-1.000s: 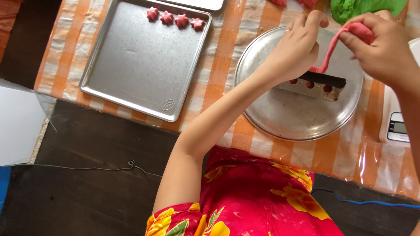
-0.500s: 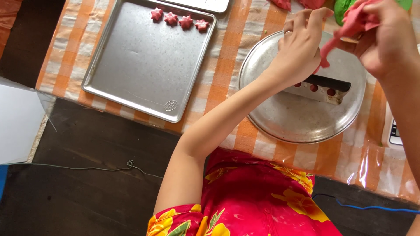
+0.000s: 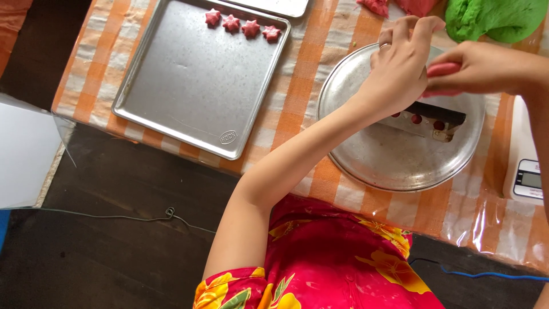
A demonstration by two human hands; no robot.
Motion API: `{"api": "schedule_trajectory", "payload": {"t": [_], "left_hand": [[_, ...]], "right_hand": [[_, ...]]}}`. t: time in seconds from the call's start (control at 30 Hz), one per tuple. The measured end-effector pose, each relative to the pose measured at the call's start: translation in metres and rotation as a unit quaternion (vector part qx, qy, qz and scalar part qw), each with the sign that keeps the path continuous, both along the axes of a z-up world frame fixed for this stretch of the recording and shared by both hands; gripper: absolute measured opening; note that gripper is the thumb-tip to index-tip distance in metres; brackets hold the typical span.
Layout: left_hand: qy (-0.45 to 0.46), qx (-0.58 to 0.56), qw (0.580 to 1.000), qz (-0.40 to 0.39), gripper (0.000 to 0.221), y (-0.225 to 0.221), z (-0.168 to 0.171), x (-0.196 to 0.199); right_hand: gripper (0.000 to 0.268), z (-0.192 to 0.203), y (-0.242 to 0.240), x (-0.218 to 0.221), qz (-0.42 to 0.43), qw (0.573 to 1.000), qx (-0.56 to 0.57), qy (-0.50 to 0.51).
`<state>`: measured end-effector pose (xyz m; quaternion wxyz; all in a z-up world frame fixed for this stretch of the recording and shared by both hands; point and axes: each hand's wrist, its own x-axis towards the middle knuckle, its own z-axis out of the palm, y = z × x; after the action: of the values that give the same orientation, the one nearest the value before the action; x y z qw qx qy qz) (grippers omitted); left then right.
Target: Rolling out pink dough with a rolling pin and using a star-shaped cutter to create cookies, then placing them on a baking tray.
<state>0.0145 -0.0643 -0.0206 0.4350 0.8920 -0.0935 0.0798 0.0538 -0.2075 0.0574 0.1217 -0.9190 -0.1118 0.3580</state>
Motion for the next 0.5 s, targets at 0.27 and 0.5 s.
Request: {"api": "schedule_trajectory", "payload": {"t": [0.27, 0.5], "left_hand": [[-0.01, -0.014, 0.999, 0.027, 0.065, -0.002, -0.001, -0.005], [-0.152, 0.056, 0.982, 0.097, 0.075, -0.008, -0.008, -0.017]], "right_hand": [[0.025, -0.05, 0.012, 0.013, -0.133, 0.915, 0.381, -0.017], [0.023, -0.038, 0.004, 0.027, -0.364, 0.716, 0.582, -0.13]]}}
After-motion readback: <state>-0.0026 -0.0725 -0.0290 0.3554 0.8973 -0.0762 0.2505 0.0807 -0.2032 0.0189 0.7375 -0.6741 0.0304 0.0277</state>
